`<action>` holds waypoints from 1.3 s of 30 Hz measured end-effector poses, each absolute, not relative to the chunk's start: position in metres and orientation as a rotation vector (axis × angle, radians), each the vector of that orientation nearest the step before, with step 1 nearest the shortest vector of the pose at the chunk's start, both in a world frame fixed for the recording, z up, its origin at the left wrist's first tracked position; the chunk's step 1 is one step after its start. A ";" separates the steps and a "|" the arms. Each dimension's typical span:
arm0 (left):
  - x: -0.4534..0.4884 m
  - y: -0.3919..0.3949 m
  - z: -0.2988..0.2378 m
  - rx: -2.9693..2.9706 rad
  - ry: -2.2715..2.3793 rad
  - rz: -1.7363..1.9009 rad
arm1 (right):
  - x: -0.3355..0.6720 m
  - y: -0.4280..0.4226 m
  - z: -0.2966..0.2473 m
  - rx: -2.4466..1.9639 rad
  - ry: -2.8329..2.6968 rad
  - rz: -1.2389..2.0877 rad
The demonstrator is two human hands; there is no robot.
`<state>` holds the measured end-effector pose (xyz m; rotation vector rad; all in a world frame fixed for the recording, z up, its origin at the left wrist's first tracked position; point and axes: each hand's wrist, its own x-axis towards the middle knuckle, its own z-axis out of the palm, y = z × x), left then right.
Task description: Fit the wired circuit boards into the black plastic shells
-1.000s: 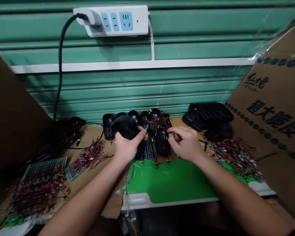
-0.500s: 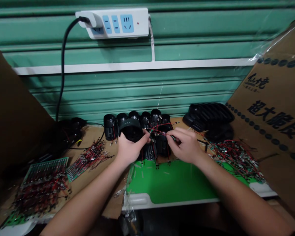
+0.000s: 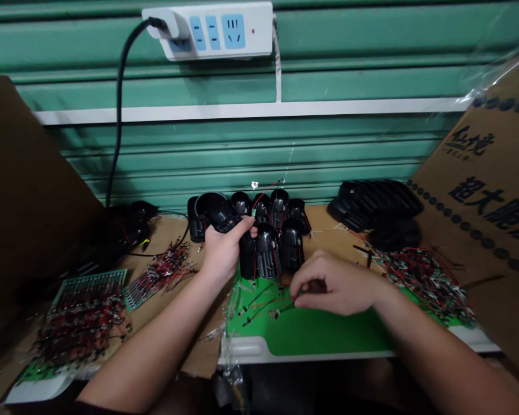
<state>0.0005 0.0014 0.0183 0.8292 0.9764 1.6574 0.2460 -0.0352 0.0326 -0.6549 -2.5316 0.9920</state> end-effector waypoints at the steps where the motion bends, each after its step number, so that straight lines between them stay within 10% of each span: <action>1: 0.001 0.001 0.016 0.837 0.984 1.636 | 0.242 -0.038 0.029 -0.653 -2.581 0.992; 10: 0.005 -0.007 0.013 1.033 0.954 1.471 | 0.241 -0.042 0.026 -0.801 -2.666 0.984; 22: 0.004 -0.027 0.021 1.550 0.915 0.990 | 0.235 -0.008 0.011 -0.947 -1.504 1.871; 39: 0.016 -0.019 0.017 0.882 0.942 1.193 | 0.248 -0.013 0.029 -0.832 -1.461 1.692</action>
